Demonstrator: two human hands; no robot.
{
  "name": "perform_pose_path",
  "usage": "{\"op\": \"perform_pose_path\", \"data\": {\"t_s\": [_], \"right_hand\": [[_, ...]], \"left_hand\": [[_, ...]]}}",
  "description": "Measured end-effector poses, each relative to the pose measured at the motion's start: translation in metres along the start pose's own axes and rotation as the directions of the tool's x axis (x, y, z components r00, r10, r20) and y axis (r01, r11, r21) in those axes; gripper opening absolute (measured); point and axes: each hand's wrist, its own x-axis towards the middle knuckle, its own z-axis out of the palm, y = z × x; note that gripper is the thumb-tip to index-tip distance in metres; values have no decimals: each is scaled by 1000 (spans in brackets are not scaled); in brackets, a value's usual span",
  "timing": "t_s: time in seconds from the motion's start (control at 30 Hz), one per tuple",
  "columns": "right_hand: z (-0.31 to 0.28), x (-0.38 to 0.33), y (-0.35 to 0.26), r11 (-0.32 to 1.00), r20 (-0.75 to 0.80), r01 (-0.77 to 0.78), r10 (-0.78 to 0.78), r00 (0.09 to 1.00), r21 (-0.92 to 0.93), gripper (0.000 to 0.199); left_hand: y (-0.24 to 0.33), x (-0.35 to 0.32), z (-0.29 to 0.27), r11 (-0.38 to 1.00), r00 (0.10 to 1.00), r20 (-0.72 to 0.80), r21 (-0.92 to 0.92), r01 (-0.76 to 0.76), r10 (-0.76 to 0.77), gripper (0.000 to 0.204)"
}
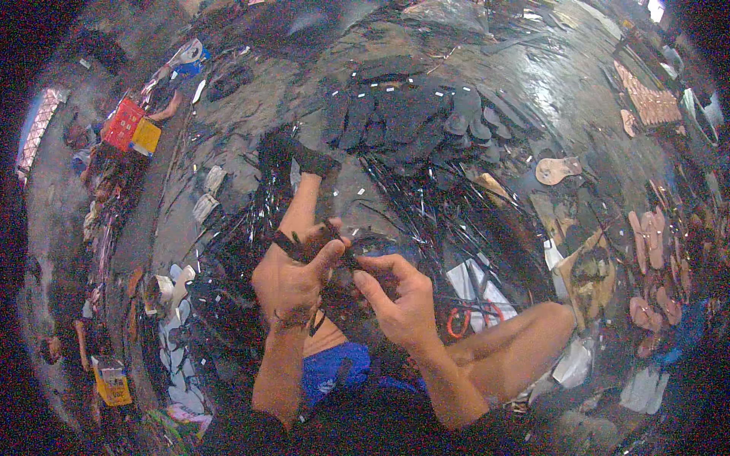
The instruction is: The person sits on the floor and assembles sandals by hand. They pick up a black sole and a strap, then thread the strap through holes in the sole and tie it securely. The person repeats this process for multiple sandals, placing the finished items into a pile.
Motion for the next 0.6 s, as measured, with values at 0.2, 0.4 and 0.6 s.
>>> {"op": "perform_pose_path", "data": {"t_s": [0.2,0.4,0.6], "right_hand": [[1,0,-2,953,36,180,-177,984,-245,19],[-30,-6,-119,293,269,688,-765,585,-664,49],[-11,-32,-158,-265,747,704,-341,571,-659,62]], "left_hand": [[-16,6,5,993,980,194,-115,-18,40,28],[46,-11,30,900,891,145,18,-436,429,22],[35,-15,54,715,724,115,115,-689,680,23]]}}
